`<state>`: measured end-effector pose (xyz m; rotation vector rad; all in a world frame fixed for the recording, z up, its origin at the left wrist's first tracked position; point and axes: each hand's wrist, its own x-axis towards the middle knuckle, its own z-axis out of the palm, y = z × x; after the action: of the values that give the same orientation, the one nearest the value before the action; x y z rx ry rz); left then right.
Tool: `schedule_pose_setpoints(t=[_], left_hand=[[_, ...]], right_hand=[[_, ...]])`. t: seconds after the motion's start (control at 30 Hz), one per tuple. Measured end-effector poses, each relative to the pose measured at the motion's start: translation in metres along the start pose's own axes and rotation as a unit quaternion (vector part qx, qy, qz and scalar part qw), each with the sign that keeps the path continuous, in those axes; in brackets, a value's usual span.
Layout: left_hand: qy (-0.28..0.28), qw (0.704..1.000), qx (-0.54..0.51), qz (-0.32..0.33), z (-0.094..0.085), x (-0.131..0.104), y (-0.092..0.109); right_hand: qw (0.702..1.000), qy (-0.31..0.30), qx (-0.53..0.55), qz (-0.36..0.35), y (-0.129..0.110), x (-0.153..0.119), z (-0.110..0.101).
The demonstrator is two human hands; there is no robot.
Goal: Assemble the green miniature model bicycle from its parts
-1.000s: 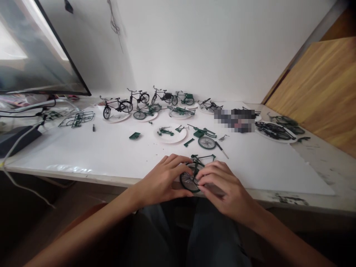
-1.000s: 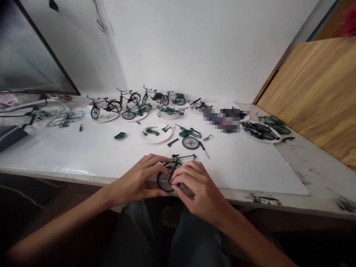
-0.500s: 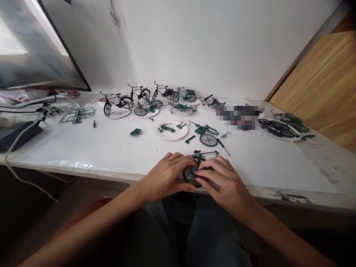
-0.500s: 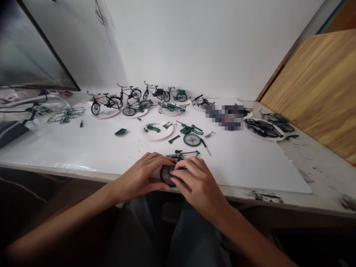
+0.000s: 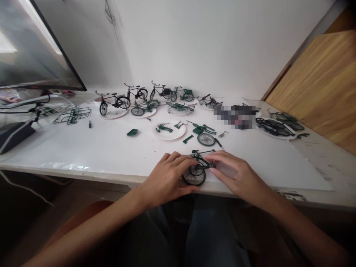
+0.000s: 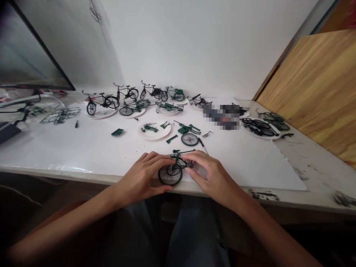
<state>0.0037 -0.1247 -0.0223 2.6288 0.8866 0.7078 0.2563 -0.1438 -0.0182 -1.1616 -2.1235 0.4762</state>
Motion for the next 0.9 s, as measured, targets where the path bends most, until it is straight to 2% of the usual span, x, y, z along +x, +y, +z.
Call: schedule_pose_setpoints(t=[0.17, 0.57, 0.9], left_hand=[[0.017, 0.999, -0.012, -0.031, 0.001, 0.003, 0.005], [0.045, 0.999, 0.020, -0.006, 0.005, 0.004, 0.006], [0.022, 1.000, 0.011, -0.014, 0.004, 0.005, 0.006]], right_hand=[[0.999, -0.007, -0.014, -0.048, -0.003, 0.001, 0.008], [0.996, 0.023, -0.046, -0.075, -0.009, 0.002, 0.013], [0.987, 0.027, -0.124, -0.093, -0.012, 0.003, 0.009]])
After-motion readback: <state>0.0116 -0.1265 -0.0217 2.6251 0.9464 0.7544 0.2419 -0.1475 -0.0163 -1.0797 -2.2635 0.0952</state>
